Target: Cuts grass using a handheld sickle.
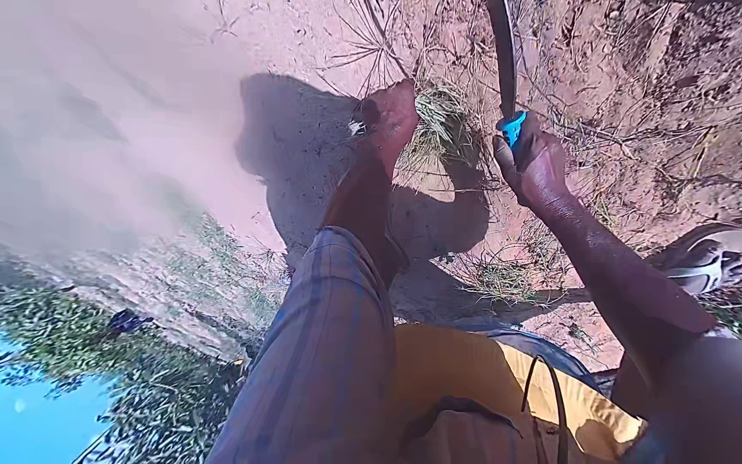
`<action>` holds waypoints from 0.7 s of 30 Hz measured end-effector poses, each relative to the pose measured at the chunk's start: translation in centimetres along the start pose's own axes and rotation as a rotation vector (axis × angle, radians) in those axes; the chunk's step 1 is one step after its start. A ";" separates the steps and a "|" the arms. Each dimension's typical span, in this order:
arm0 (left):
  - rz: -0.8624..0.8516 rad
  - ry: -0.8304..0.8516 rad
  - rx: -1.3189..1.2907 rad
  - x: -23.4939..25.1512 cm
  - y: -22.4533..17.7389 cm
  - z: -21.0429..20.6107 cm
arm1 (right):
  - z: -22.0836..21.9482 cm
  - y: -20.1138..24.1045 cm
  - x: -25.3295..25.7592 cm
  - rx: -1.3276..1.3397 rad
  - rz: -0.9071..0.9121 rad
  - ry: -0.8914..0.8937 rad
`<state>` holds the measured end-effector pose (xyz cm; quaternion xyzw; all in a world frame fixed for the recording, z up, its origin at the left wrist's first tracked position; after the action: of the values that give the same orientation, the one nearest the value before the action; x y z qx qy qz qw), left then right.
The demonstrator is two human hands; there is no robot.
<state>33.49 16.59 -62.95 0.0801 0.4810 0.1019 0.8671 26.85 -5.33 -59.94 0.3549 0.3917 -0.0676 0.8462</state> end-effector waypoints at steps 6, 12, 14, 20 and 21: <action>-0.187 -0.024 0.054 -2.9 -0.2 -4.0 | -4.9 -10.9 -10.4 -0.239 -0.286 0.279; -0.149 -0.046 -0.087 -5.6 -2.1 -4.8 | -0.3 -11.3 -14.3 -0.229 -0.305 0.254; -0.091 -0.109 -0.078 -4.6 -2.2 -3.5 | 0.2 -9.6 -10.6 -0.153 -0.125 0.116; -0.172 -0.013 -0.041 -4.3 -3.8 -3.0 | -2.0 -12.7 -8.2 -0.249 -0.218 0.171; -0.181 0.033 -0.030 -4.7 -3.9 -4.1 | -2.3 -14.4 -10.7 -0.264 -0.256 0.207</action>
<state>28.01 11.78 -62.20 0.0219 0.4990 0.0316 0.8658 12.48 -16.25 -61.26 0.1935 0.5240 -0.0859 0.8250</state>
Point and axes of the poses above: each hand's wrist, its own x-axis towards the middle knuckle, its own z-axis out of the back of the hand, y = z × x, the point moved 7 cm from there along x, towards the middle knuckle, and after that the axes turned 4 degrees about -y, right-handed, at the moved point
